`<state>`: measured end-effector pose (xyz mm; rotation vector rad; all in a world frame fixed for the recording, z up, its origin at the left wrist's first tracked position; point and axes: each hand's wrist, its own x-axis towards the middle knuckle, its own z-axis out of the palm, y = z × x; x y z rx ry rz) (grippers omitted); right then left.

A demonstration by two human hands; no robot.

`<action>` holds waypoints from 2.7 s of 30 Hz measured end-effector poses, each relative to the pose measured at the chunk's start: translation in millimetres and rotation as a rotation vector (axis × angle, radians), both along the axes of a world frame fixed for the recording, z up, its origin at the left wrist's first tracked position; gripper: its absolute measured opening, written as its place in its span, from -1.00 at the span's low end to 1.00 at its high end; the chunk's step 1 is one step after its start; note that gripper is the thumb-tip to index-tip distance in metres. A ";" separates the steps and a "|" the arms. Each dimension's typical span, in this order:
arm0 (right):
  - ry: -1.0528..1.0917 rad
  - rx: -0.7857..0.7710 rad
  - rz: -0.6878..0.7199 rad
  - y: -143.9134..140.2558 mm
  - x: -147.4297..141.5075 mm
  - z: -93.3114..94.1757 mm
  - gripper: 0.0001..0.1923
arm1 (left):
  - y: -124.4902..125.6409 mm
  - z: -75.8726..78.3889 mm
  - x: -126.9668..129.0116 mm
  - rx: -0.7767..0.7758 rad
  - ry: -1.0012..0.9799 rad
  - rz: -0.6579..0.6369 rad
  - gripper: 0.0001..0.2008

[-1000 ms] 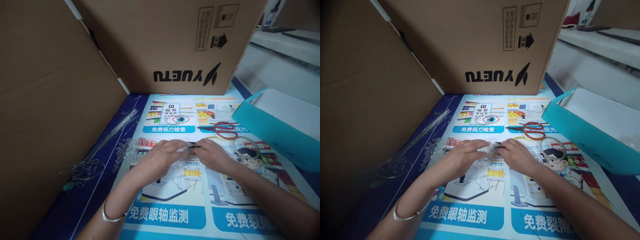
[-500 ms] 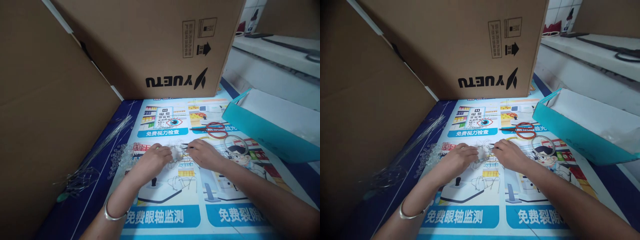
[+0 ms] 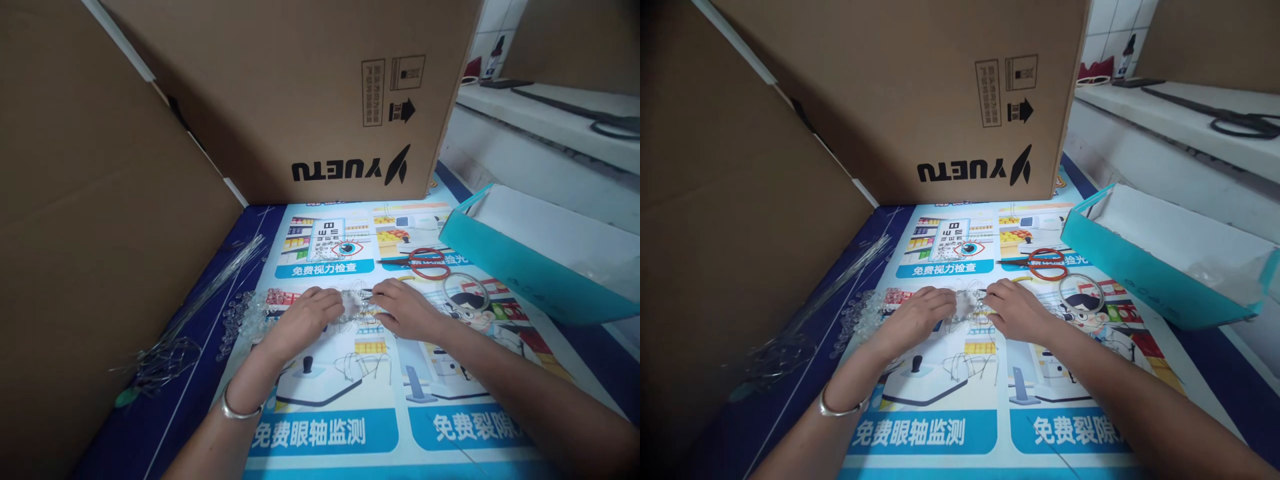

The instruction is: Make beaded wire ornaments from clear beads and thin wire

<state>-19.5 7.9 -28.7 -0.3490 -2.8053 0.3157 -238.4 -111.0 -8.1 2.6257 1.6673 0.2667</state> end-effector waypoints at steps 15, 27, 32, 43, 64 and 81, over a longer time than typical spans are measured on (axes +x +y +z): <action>0.050 0.073 -0.007 6.3 -6.0 -7.2 -0.80 | -1.6 0.2 -2.0 0.096 -0.013 -0.033 -0.75; 0.127 0.030 0.057 0.9 -0.7 6.3 -0.80 | -14.2 35.5 3.8 0.018 -0.163 0.037 -0.70; 0.145 -0.149 0.064 -9.3 0.3 14.1 -0.81 | -22.7 54.0 8.1 -0.172 -0.403 0.181 -0.81; 0.000 -0.678 -0.221 -16.7 -5.8 9.7 -0.84 | -4.4 9.6 -6.6 -0.705 -1.238 0.440 -0.82; -0.340 -0.086 -0.510 -26.7 -20.1 4.2 -0.68 | 2.0 -14.0 -8.0 -0.394 -0.706 0.619 -0.78; -0.266 -0.105 -0.451 -28.2 -16.1 3.7 -0.59 | -5.0 11.2 13.6 -0.103 -0.324 0.425 -0.79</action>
